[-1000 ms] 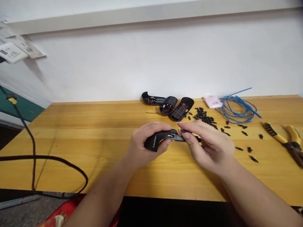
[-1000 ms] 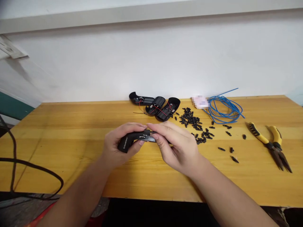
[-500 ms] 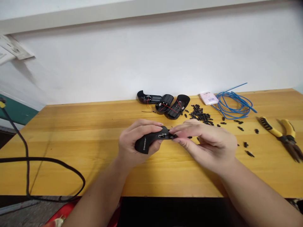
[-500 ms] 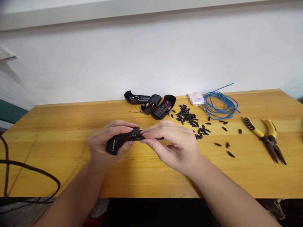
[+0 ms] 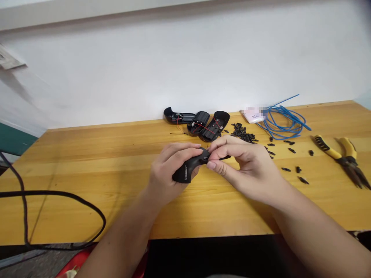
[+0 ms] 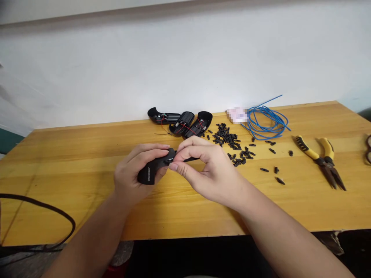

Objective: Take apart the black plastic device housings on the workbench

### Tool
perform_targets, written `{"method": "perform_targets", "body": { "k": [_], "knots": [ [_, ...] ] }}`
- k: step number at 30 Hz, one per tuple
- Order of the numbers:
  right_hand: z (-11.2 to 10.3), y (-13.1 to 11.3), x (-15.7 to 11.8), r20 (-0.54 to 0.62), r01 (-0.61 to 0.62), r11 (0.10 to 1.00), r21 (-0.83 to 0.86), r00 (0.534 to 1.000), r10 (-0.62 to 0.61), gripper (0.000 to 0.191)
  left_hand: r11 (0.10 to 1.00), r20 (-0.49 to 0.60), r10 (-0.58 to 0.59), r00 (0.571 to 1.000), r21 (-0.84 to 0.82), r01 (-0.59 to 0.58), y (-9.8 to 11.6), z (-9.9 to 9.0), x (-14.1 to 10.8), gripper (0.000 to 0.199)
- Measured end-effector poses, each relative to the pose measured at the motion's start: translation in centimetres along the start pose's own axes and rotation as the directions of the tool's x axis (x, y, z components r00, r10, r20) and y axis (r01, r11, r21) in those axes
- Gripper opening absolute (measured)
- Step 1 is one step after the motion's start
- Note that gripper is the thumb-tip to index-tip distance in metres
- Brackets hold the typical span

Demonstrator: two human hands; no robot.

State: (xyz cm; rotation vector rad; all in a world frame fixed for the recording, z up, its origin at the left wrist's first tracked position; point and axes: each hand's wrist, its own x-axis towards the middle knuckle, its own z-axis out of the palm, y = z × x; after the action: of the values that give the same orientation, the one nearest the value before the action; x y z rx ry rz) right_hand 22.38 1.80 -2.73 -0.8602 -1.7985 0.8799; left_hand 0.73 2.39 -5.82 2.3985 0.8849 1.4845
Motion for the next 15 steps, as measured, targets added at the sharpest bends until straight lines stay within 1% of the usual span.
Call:
{"method": "perform_targets", "body": {
  "k": [2,5,8,11,15],
  "knots": [
    [-0.2,-0.1,0.2,0.031,-0.046,0.999,0.029,0.999,0.045,0.010,1.000,0.018,0.029,0.999,-0.006,-0.029,-0.1,-0.1,0.0,0.038],
    [-0.8,-0.1,0.4,0.122,-0.144,0.986,0.080,0.984,0.133,0.011,0.998,0.049,0.059,0.997,-0.019,-0.058,-0.3,-0.1,0.0,0.037],
    [-1.4,0.4,0.5,0.217,-0.227,0.967,0.116,0.956,0.199,0.011,0.995,0.078,0.089,0.993,-0.040,-0.087,-0.4,0.1,0.1,0.037],
    [-2.0,1.0,0.6,0.278,-0.305,0.943,0.136,0.925,0.259,0.017,0.992,0.095,0.117,0.989,-0.050,-0.113,-0.4,0.3,0.2,0.034],
    [-2.4,1.5,0.8,0.384,-0.371,0.915,0.158,0.877,0.290,0.019,0.990,0.110,0.136,0.985,-0.050,-0.131,-0.2,0.3,0.2,0.033]
  ]
}}
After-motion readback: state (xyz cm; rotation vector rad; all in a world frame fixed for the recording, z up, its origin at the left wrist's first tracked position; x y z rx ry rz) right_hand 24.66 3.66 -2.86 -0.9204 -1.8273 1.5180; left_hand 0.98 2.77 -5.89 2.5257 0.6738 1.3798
